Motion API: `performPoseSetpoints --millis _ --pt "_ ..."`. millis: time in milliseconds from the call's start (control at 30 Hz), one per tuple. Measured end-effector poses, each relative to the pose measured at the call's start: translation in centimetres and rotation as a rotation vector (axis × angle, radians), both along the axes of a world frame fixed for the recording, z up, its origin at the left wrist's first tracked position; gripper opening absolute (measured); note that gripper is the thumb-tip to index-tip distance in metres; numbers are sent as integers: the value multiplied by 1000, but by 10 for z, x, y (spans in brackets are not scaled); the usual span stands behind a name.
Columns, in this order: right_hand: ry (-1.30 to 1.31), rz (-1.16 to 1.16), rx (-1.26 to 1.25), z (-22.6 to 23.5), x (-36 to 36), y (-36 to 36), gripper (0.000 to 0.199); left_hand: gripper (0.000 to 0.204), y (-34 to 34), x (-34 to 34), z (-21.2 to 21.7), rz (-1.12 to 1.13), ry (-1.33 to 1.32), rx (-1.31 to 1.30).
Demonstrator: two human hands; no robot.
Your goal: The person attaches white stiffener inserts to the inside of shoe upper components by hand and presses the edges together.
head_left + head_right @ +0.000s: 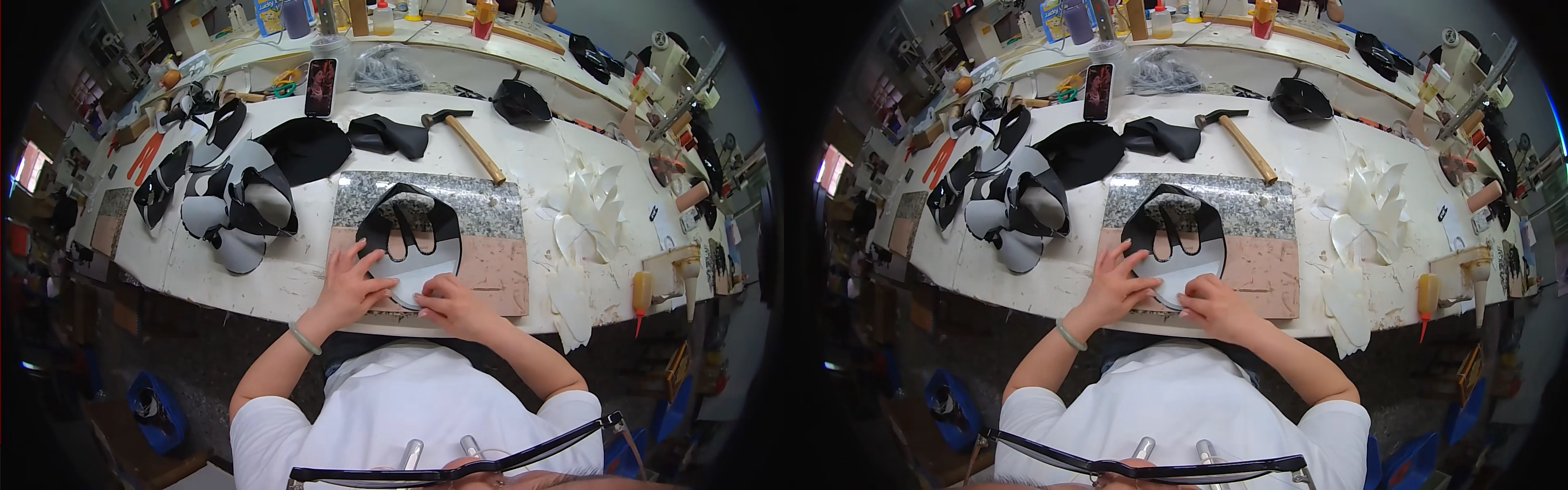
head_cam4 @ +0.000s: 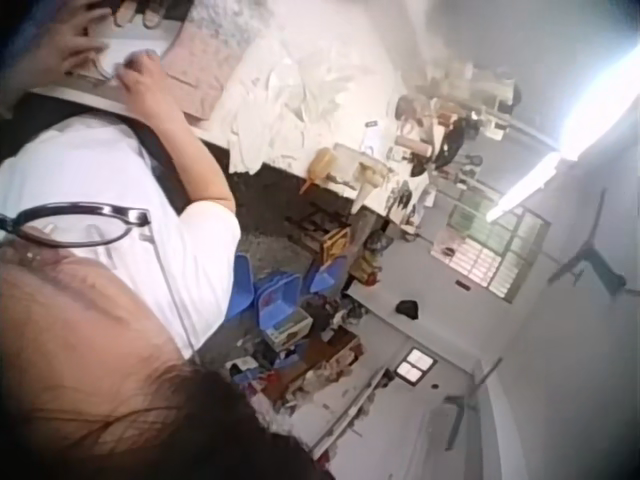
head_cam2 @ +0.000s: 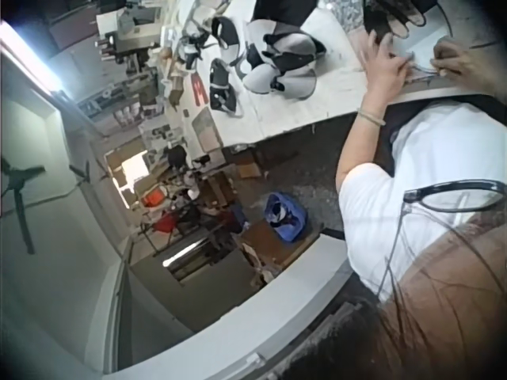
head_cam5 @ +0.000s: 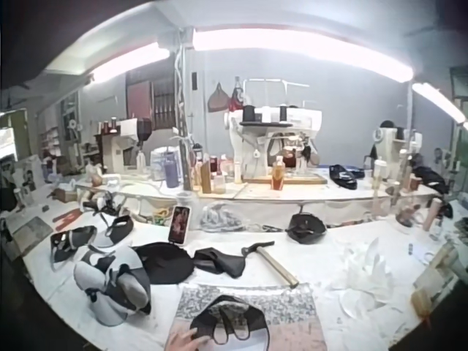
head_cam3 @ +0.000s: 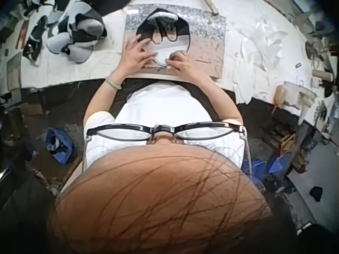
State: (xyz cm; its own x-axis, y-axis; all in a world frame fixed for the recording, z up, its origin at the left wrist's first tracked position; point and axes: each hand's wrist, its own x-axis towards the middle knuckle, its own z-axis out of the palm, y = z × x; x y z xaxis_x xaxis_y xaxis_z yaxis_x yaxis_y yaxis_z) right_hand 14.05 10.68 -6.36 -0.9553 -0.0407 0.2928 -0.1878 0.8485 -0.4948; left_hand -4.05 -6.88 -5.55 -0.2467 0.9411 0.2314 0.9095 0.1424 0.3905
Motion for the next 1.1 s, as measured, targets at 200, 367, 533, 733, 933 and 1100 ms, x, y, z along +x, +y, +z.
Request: performPoseSetpoints --millis 200,367,533,733,933,1100 --pt "-245 -254 -840 3 6 20 17 14 -3 -19 -7 80 -337 106" --pt "7 6 59 23 5 12 14 34 42 -50 28 316 -835 292" --pt "-156 -33 -629 42 -1 62 11 58 92 -88 14 13 -530 271" --pt "62 -577 -602 57 -60 151 16 43 104 -87 -11 176 -1013 315" --pt "90 -376 -35 6 -203 164 32 53 24 -54 -2 545 -1135 487" --pt "-73 -529 275 -6 -273 161 46 52 -3 -38 12 489 -1388 537"
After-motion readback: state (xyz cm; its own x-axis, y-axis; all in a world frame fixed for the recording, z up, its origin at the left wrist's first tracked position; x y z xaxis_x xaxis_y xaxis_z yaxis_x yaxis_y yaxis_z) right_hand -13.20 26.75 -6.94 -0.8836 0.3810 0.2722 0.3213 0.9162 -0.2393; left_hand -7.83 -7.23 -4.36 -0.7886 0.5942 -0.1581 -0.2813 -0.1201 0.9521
